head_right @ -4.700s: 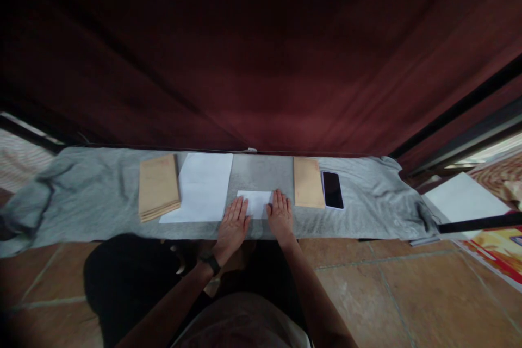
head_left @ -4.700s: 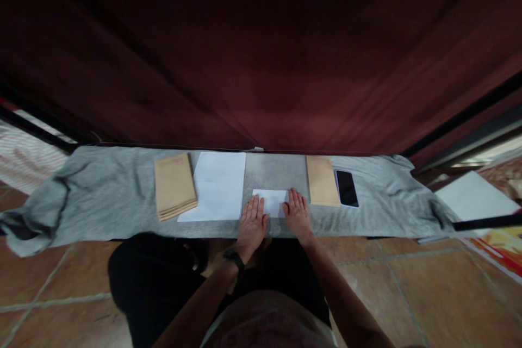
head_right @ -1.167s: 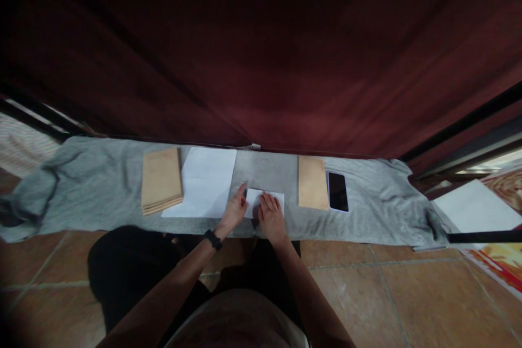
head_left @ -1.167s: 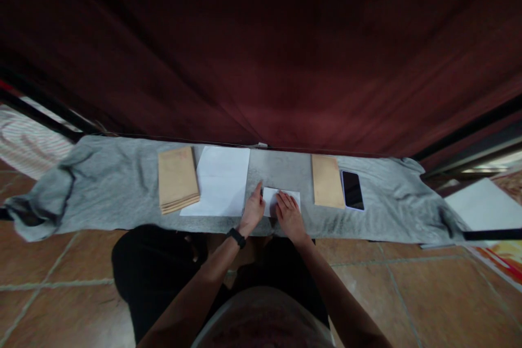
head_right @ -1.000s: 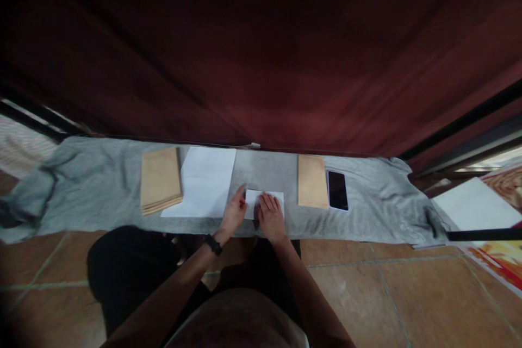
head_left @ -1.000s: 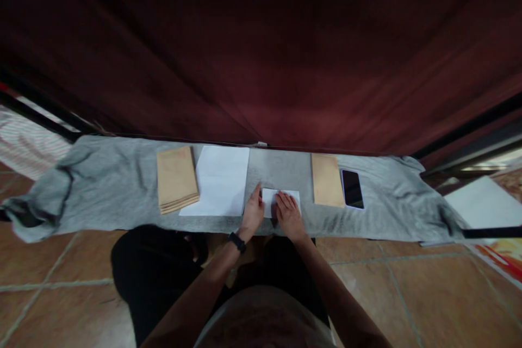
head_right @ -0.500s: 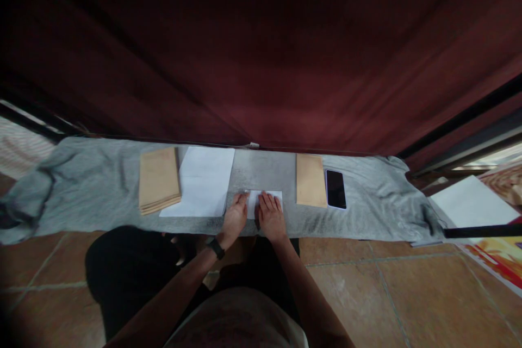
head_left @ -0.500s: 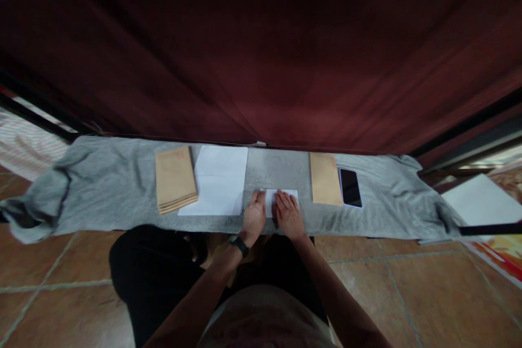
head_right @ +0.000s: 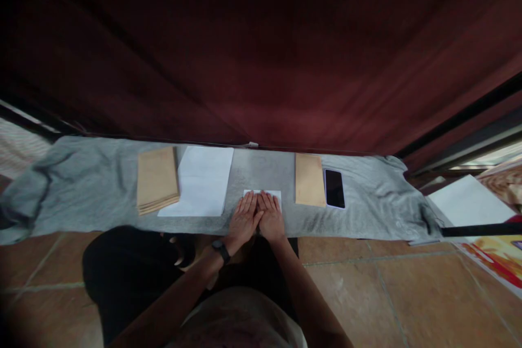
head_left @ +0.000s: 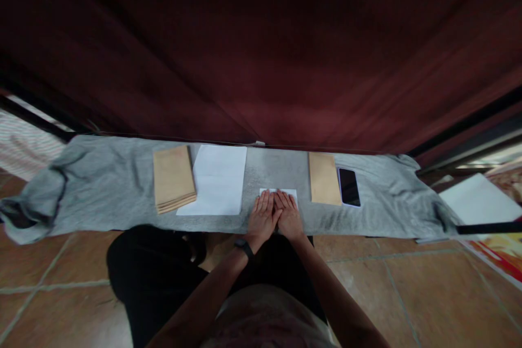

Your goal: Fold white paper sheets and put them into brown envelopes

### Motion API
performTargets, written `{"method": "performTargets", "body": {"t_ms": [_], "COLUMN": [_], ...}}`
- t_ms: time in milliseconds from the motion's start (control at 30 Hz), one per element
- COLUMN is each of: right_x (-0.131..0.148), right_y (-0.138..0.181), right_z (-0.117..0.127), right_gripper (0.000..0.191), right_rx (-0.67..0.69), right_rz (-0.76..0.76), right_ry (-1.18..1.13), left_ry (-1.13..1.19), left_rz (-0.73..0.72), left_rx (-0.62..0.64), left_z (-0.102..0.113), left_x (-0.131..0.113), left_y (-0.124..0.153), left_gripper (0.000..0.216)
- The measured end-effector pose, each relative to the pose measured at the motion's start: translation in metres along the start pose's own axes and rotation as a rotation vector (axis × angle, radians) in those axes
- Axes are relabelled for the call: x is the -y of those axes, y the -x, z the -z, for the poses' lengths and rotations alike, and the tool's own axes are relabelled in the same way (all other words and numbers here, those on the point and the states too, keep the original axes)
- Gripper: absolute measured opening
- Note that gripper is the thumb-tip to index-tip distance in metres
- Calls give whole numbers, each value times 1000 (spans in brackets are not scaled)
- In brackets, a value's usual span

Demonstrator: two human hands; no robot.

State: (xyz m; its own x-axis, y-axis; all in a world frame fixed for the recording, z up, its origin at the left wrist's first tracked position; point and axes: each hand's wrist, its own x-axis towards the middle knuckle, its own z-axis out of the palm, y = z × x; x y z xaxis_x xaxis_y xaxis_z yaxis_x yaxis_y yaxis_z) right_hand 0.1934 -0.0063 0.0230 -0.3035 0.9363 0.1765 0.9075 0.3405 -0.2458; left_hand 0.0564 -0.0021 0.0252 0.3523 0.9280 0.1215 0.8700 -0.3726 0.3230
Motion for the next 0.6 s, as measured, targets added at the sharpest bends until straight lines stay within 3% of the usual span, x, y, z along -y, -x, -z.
{"method": "performTargets", "body": {"t_ms": [600], "right_x": [6], "right_y": [-2], "right_z": [-5], "right_gripper": [49], "right_rx": [-91], "right_rz": [-182], "right_ry": [49], "left_ry": [-51], "left_rz": [17], "left_rx": [-26], "left_z": [-2], "left_x": [8], "left_y": [-4], "left_gripper": [57]}}
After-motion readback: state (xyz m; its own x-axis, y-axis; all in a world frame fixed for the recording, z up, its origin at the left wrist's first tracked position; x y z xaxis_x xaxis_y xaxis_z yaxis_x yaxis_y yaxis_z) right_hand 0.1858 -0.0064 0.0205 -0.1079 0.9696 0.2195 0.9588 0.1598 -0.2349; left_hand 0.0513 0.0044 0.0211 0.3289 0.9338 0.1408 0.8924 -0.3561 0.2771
